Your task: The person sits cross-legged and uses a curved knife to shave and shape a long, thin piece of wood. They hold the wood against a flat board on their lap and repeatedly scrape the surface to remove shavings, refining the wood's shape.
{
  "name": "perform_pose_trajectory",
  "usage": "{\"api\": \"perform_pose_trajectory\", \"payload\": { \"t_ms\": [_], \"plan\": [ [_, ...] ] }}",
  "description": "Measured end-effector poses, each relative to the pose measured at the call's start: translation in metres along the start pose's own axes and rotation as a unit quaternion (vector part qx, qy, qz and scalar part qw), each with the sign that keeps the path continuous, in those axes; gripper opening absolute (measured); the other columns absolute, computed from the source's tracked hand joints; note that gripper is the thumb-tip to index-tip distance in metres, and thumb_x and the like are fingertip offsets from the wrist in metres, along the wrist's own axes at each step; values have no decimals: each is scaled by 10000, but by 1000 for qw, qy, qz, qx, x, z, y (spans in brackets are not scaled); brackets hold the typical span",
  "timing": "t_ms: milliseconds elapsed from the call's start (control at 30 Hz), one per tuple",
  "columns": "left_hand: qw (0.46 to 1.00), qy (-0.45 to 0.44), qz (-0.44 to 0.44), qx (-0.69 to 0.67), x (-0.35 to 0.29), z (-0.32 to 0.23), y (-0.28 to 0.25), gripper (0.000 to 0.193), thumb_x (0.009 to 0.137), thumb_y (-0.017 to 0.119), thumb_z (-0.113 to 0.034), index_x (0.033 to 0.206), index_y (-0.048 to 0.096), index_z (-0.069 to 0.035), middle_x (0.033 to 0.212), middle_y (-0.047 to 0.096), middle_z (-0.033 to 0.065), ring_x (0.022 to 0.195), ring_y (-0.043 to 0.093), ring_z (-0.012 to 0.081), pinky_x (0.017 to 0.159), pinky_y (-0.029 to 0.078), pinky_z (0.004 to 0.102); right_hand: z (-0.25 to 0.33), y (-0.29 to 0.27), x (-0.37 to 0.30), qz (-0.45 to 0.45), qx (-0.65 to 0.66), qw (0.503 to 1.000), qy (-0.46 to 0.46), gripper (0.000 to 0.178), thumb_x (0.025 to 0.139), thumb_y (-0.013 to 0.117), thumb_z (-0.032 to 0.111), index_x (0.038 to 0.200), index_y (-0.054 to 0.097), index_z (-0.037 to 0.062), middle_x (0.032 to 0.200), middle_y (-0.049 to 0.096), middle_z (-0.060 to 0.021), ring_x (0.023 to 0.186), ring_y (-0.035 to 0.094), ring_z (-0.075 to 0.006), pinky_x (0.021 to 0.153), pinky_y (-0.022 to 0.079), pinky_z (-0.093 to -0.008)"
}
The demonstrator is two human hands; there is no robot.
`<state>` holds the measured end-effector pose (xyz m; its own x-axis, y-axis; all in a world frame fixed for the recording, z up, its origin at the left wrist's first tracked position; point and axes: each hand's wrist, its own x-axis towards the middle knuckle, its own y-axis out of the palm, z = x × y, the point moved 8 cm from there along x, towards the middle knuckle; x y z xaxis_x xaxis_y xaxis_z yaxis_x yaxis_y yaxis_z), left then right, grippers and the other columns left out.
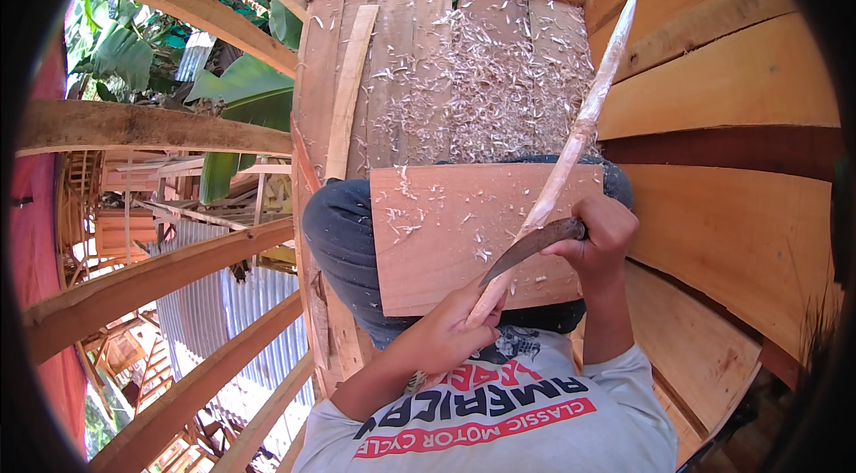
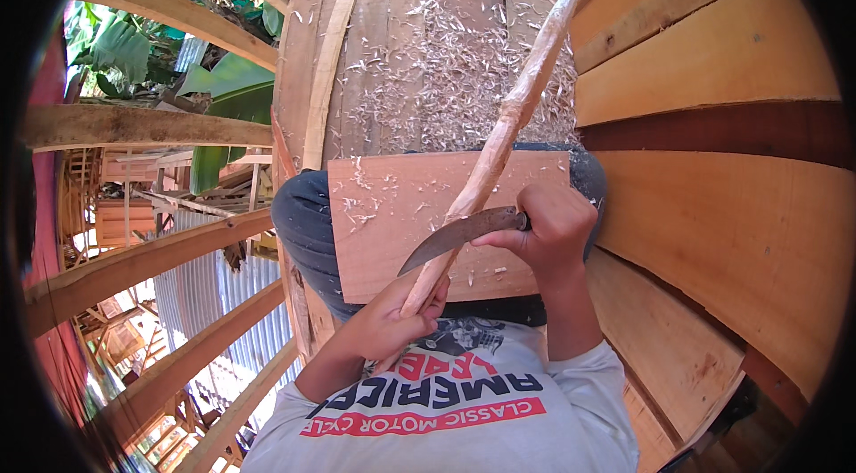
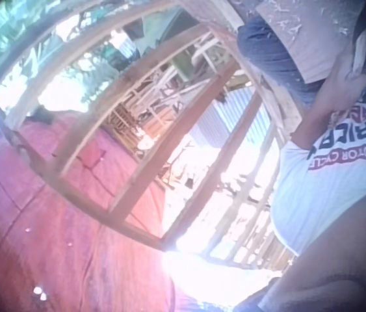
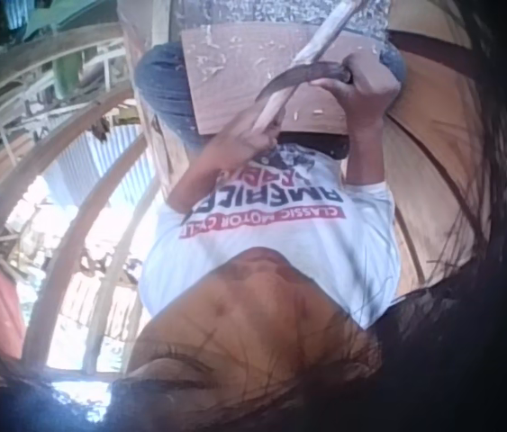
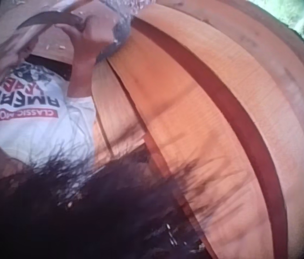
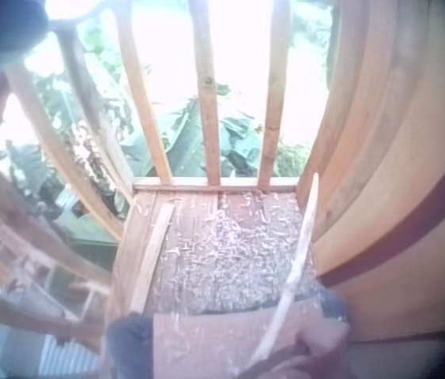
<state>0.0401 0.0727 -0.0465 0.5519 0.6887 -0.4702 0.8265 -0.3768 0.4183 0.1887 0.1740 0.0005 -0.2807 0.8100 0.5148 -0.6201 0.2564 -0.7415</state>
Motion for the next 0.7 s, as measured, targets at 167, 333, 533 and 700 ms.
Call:
{"api": "perform_pose_trajectory", "payload": {
  "t_ms": [167,333,533,700],
  "plan": [
    [1000,-22,-12,1,-7,16,1,308,690,570,-32,971,444,-41,809,425,28,754,423,112,678,379,260,-60,-17,7,-5,0,982,187,666,670,666,653,607,499,11,509,420,-111,459,470,-281,441,372,-316],
    [994,8,-105,44,-15,11,-28,283,735,610,-56,962,442,-38,786,433,21,735,439,121,673,392,281,-37,11,-4,71,89,977,183,547,762,680,529,625,546,17,522,436,-142,469,474,-305,452,373,-332],
    [892,82,-287,339,-33,-40,-64,517,787,634,-211,1182,402,29,736,594,240,683,622,390,606,467,394,-23,32,-23,111,157,954,228,494,780,694,450,626,550,4,523,456,-161,474,484,-335,446,359,-356],
    [872,-6,-317,373,-42,-37,-72,520,758,681,-215,1150,452,38,878,630,253,817,659,333,699,481,340,-17,30,-26,154,161,950,219,467,785,697,427,633,571,4,533,485,-172,483,501,-350,452,378,-364]
  ]
}}
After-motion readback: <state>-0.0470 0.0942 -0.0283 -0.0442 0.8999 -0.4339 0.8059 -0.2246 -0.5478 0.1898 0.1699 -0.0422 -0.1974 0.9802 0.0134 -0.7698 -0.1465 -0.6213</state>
